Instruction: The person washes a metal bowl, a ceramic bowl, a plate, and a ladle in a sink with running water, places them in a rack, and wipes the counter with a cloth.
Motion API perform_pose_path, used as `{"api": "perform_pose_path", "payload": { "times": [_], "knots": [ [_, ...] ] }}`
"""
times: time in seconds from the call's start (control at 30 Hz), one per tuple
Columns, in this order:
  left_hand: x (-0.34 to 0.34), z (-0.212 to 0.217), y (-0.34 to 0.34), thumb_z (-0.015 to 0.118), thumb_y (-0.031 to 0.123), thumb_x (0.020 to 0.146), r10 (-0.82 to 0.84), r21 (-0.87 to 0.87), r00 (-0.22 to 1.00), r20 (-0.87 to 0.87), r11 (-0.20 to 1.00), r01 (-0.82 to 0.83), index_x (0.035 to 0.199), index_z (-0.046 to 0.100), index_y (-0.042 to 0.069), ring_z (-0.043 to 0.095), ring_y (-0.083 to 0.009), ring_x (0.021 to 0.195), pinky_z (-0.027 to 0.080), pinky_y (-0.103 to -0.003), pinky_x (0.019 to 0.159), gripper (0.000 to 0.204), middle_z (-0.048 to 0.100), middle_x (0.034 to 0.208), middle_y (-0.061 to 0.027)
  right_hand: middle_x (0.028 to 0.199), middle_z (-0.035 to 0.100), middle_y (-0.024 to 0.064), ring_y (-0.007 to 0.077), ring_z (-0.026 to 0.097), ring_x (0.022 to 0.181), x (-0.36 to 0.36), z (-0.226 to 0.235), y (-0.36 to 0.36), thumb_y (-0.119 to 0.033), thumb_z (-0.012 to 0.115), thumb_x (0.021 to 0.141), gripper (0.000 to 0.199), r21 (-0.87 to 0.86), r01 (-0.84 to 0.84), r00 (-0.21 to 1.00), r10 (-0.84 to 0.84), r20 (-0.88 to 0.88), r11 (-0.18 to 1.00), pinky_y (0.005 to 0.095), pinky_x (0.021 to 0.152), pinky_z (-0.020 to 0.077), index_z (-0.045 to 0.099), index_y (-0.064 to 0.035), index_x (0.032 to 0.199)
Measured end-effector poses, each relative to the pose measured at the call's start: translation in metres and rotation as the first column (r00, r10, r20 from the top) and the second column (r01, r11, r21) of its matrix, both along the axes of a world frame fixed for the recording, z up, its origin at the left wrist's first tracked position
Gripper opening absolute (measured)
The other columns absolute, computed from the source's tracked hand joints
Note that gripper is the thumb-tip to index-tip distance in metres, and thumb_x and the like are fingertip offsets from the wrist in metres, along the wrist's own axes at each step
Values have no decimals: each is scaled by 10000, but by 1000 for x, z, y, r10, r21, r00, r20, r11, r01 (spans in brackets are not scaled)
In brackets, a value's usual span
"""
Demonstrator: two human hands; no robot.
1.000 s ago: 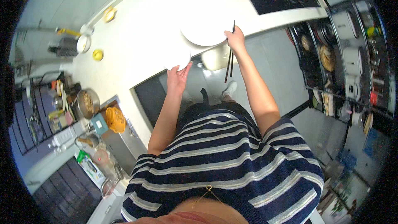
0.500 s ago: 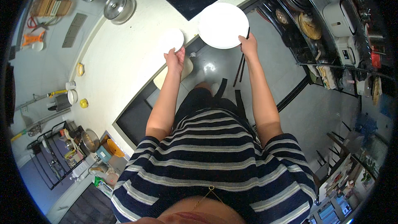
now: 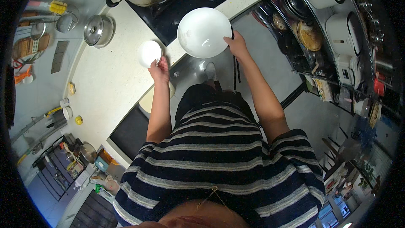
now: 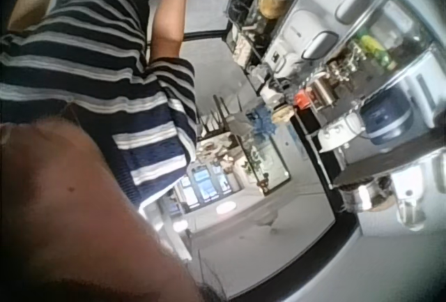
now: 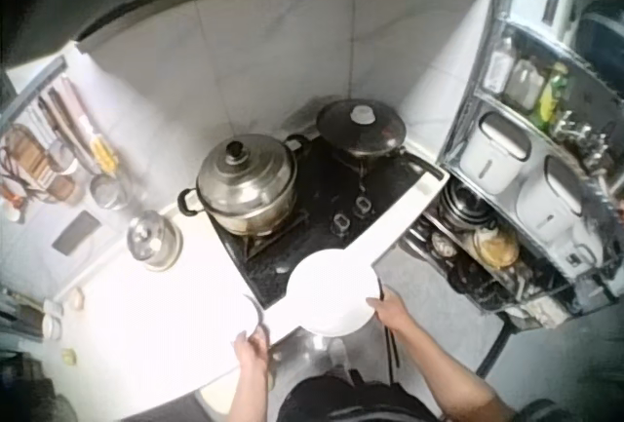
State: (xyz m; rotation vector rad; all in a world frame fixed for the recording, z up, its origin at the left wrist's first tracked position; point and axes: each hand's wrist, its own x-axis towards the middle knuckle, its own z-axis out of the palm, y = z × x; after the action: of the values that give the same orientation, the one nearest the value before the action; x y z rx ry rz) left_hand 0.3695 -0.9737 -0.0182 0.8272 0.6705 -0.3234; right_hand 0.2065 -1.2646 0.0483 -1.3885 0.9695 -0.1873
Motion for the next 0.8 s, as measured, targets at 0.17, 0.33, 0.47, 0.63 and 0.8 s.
{"api": "perform_pose_path", "payload": {
  "times": [0.17,0.33,0.47,0.63,0.8],
  "knots": [
    [11,-8,-8,465,66,944,92,-15,995,-41,996,-93,1406,231,178,675,-282,791,633,-375,701,530,595,1037,-230,932,658,65,139,587,795,11,3,-37,-154,661,890,314,84,-106,994,105,15,991,306,701,476,609,11,1151],
    [-3,4,-32,553,345,995,86,192,993,82,976,-101,1413,231,152,697,-303,827,630,-374,675,561,636,1056,-255,885,635,53,106,558,714,10,-4,-81,-164,659,888,314,153,-117,993,119,-9,981,311,598,452,606,-4,1153],
    [-38,31,-68,548,449,989,182,292,978,105,934,-205,1293,289,78,696,-289,770,611,-337,641,545,666,1005,-251,901,637,70,116,564,703,-2,-19,-130,-185,666,880,334,137,-210,972,222,-75,968,324,586,451,602,-7,1155],
    [-128,3,-153,502,311,1003,61,481,978,201,863,-153,1076,573,69,623,-158,687,536,-315,608,262,670,922,-101,929,647,78,133,573,716,-7,-16,-182,-178,652,894,332,71,-328,935,334,-121,942,332,609,454,592,4,1166],
    [-134,-40,-271,556,41,918,-265,-27,959,-104,964,264,1327,454,9,644,-232,977,569,-340,849,423,626,1174,-152,933,648,57,116,553,695,-39,-9,-240,-154,637,901,342,70,-336,930,342,-135,939,314,591,444,577,0,1201]
  ]
}}
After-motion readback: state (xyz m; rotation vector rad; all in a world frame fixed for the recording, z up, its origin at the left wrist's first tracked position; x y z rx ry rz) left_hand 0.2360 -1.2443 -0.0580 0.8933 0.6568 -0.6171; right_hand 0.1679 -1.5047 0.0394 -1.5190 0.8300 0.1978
